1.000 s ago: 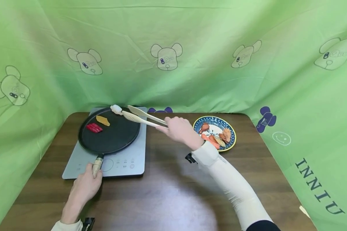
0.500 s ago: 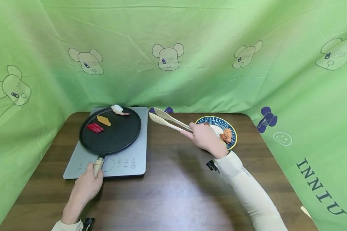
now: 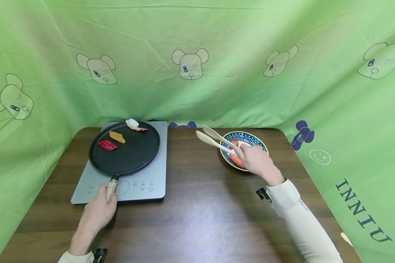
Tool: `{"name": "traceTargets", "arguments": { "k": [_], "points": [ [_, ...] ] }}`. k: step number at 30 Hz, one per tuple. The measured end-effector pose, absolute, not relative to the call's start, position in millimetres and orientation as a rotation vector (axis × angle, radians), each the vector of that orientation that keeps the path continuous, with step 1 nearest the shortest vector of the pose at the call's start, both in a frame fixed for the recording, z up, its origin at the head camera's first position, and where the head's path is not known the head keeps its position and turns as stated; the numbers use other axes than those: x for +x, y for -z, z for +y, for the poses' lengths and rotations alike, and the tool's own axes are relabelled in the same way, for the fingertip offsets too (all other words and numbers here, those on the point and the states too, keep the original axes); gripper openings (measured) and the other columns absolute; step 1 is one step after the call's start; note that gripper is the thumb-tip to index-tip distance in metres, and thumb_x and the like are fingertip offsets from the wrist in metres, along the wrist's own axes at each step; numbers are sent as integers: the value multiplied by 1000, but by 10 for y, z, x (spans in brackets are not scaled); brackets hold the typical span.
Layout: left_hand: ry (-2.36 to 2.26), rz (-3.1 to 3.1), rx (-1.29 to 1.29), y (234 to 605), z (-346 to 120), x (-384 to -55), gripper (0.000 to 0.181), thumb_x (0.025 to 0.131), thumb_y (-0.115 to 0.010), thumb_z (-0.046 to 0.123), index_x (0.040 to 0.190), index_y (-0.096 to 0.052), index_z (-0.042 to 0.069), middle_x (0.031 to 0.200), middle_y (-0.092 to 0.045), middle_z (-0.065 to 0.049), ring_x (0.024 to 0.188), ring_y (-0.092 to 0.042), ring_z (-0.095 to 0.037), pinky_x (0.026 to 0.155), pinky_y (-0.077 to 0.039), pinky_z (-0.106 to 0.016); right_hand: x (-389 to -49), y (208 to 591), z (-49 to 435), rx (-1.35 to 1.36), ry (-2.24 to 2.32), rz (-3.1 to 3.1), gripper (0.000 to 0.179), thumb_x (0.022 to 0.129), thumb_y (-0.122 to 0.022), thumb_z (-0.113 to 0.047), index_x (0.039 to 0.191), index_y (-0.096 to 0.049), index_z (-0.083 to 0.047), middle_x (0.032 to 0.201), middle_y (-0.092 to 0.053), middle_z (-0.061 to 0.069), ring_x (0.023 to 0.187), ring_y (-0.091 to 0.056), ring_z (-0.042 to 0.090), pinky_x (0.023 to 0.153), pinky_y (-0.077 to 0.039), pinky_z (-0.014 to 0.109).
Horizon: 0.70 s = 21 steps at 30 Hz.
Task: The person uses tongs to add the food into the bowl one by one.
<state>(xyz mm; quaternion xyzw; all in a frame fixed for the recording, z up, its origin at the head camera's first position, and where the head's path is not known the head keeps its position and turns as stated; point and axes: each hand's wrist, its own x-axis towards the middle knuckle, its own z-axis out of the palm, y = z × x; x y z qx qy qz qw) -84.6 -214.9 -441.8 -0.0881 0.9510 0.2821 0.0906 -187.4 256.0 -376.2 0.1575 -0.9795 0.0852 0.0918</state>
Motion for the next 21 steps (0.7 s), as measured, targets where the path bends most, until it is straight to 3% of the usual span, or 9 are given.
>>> {"name": "traceTargets", "arguments": {
  "k": [2, 7, 12, 14, 21],
  "points": [
    [-839, 2825, -267, 4419, -2148, -846, 56, 96, -37, 29, 133, -20, -10, 69, -45, -15, 53, -45, -25, 46, -34, -36, -1852, 3770, 2638, 380, -292, -2970, 46, 101, -35, -41, 74, -54, -10, 62, -49, 6, 58, -53, 26, 52, -42, 46],
    [-847, 2815, -273, 4425, -2146, -855, 55, 97, -37, 30, 133, -21, -9, 69, -45, -15, 53, -45, -25, 46, -34, -35, -1786, 3799, 2857, 207, -343, -3083, 47, 99, -30, -49, 84, -54, -11, 74, -54, 9, 65, -55, 30, 54, -40, 48],
    [-850, 2798, -270, 4428, -2144, -852, 56, 97, -36, 30, 134, -20, -9, 70, -45, -15, 54, -45, -25, 46, -34, -36, -1701, 3819, 3069, 186, -327, -3127, 56, 99, -29, -53, 119, -56, -8, 93, -63, 25, 79, -61, 44, 59, -42, 54],
    [-846, 2792, -270, 4426, -2144, -848, 57, 97, -37, 30, 135, -19, -9, 71, -45, -16, 54, -45, -25, 46, -34, -36, -1660, 3816, 3129, 189, -312, -3146, 60, 98, -29, -55, 124, -54, -7, 97, -63, 27, 82, -61, 46, 61, -43, 56],
    [-839, 2797, -262, 4397, -2151, -855, 57, 97, -36, 30, 135, -18, -10, 73, -47, -17, 55, -47, -26, 47, -35, -36, -1528, 3766, 3266, 160, -273, -3198, 49, 96, -35, -56, 85, -54, -12, 71, -56, 8, 62, -57, 28, 51, -38, 47]
  ]
}}
